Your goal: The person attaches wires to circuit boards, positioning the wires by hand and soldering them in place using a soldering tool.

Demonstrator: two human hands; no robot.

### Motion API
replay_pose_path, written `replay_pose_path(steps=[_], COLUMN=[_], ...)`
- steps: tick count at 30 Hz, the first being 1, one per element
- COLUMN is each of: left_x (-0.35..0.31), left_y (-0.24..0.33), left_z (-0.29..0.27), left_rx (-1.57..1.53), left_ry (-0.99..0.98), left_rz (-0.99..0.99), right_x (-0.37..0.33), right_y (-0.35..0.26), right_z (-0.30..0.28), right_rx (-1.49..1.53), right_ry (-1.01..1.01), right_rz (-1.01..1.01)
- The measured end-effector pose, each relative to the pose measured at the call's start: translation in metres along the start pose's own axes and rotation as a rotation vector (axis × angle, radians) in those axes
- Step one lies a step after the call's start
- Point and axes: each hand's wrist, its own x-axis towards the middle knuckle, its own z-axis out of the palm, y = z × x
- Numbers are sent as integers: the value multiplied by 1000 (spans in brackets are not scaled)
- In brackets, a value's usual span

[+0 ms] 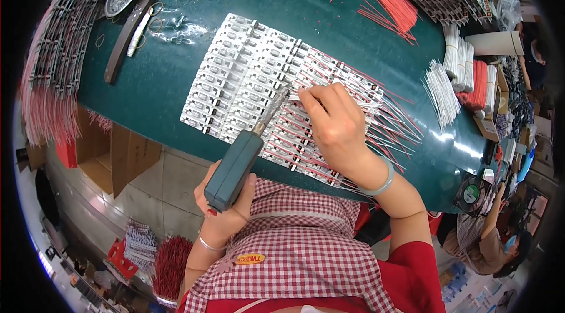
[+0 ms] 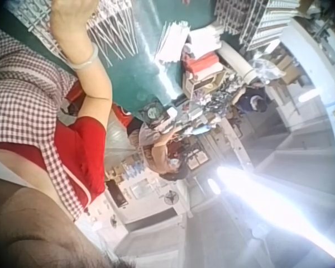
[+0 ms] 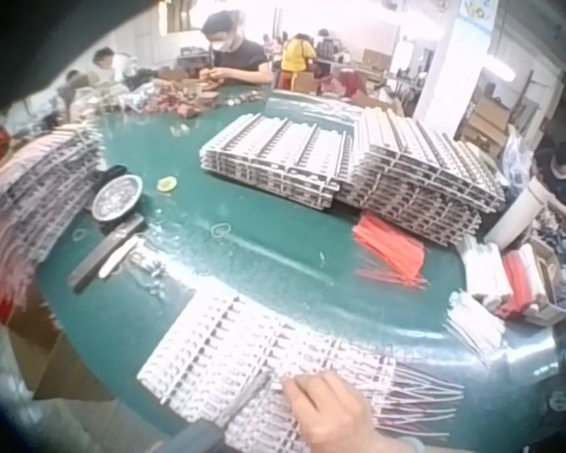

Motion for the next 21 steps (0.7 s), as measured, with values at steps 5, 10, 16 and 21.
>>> replay_pose_path(steps=[5, 10, 16, 21], left_x=[4, 5, -9, -11], left_y=[5, 10, -10, -11], left_z=[1, 2, 0, -2], left_rx=[10, 60, 34, 19], left_ry=[-26, -51, 27, 106], left_rz=[-23, 12, 65, 147], right_x=[4, 2, 4, 3], right_y=[-4, -3, -4, -4], right_z=[1, 0, 0, 1], right_rx=[21, 4, 2, -12], right_ry=[27, 10, -1, -4], right_rz=[23, 26, 26, 30])
